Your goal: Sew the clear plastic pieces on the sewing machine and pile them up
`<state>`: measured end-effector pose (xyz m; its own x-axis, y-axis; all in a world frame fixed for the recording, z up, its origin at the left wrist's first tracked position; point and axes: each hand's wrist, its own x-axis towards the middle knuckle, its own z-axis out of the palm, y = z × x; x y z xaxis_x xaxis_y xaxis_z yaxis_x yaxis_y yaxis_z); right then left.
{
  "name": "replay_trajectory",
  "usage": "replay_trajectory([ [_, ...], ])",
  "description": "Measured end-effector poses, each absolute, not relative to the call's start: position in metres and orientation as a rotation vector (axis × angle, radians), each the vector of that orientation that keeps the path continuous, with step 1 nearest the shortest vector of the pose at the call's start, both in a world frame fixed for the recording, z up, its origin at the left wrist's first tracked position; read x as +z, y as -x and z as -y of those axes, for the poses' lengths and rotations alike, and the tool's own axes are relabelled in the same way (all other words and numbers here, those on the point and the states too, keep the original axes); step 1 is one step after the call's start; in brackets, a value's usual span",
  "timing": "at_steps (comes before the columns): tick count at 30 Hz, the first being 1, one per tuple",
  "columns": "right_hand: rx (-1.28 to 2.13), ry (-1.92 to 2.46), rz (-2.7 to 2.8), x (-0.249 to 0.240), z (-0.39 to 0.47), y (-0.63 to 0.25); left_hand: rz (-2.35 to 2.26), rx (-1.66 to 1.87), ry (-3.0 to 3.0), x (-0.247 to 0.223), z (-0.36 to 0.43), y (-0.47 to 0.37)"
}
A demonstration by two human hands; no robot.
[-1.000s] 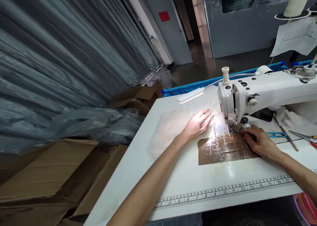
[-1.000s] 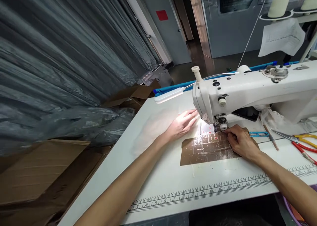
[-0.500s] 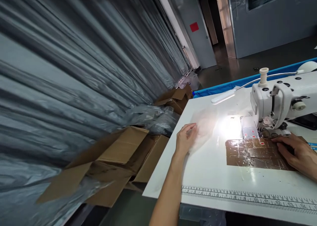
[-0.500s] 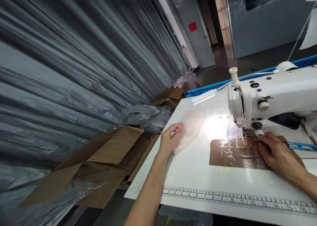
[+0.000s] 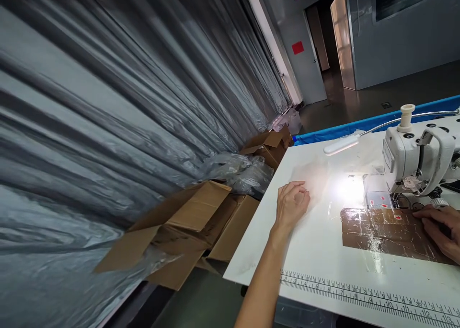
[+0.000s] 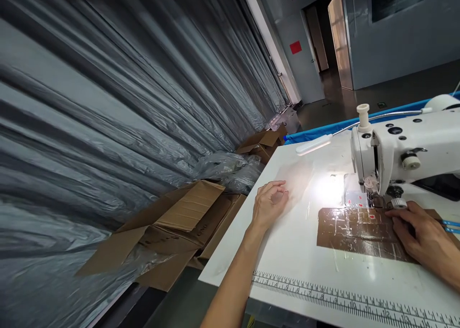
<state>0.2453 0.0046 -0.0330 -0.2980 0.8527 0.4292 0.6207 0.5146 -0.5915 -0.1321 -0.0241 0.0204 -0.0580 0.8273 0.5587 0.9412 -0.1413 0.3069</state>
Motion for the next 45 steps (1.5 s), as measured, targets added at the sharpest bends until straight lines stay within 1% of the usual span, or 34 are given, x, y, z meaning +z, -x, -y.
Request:
replay_trajectory([
  [5, 0.432, 1.204, 2.026, -0.032, -0.004, -0.245, 1.634, -0.905, 2.432, 0.012, 0.035, 0.079],
  [7, 0.465, 1.226, 2.055, -0.027, -0.004, -0.244, 1.381, -0.821, 2.708, 0.004, 0.043, 0.049],
  [10, 0.488, 1.239, 2.074, -0.02, -0.003, -0.243, 0.927, -0.945, 2.974, -0.003, 0.057, 0.013],
  [12, 0.506, 1.245, 2.068, -0.015, -0.002, -0.241, 0.752, -1.115, 3.035, -0.001, 0.061, 0.004],
  [13, 0.538, 1.252, 2.06, -0.013, -0.001, -0.241, 0.776, -1.186, 3.011, 0.0, 0.06, 0.005],
  [15, 0.593, 1.263, 2.055, -0.009, 0.0, -0.24, 1.099, -1.237, 2.826, 0.002, 0.054, 0.012],
  [17, 0.622, 1.26, 2.061, -0.005, 0.001, -0.24, 1.554, -1.131, 2.579, 0.002, 0.045, 0.023],
  [18, 0.627, 1.255, 2.062, -0.004, 0.001, -0.24, 1.687, -1.062, 2.517, 0.001, 0.041, 0.028],
  [21, 0.631, 1.242, 2.058, -0.001, 0.002, -0.24, 1.852, -0.927, 2.508, -0.002, 0.034, 0.035],
  [23, 0.642, 1.215, 2.054, 0.001, 0.003, -0.24, 1.864, -0.95, 2.536, -0.002, 0.034, 0.034],
  [25, 0.666, 1.159, 2.039, 0.006, 0.005, -0.239, 1.886, -1.093, 2.531, 0.001, 0.037, 0.031],
  [27, 0.743, 1.096, 2.034, 0.013, 0.01, -0.237, 1.991, -1.31, 2.514, 0.006, 0.042, 0.027],
  [29, 0.93, 1.055, 2.048, 0.022, 0.018, -0.234, 2.2, -1.537, 2.519, 0.014, 0.049, 0.019],
  [31, 1.193, 1.016, 2.031, 0.031, 0.028, -0.23, 2.398, -1.735, 2.598, 0.025, 0.059, 0.007],
  [33, 1.434, 0.922, 1.973, 0.039, 0.038, -0.225, 2.407, -1.839, 2.809, 0.038, 0.071, -0.007],
  [35, 1.637, 0.791, 1.907, 0.045, 0.047, -0.22, 2.261, -1.699, 3.053, 0.05, 0.08, -0.018],
  [37, 1.827, 0.707, 1.792, 0.046, 0.053, -0.217, 2.11, -1.581, 3.092, 0.06, 0.083, -0.021],
  [39, 1.966, 0.705, 1.657, 0.044, 0.053, -0.218, 2.073, -1.563, 2.969, 0.065, 0.079, -0.016],
  [42, 2.036, 0.817, 1.562, 0.034, 0.045, -0.223, 2.159, -1.515, 2.774, 0.067, 0.063, 0.001],
  [45, 1.961, 0.962, 1.612, 0.025, 0.029, -0.226, 2.161, -1.259, 2.78, 0.065, 0.044, 0.016],
])
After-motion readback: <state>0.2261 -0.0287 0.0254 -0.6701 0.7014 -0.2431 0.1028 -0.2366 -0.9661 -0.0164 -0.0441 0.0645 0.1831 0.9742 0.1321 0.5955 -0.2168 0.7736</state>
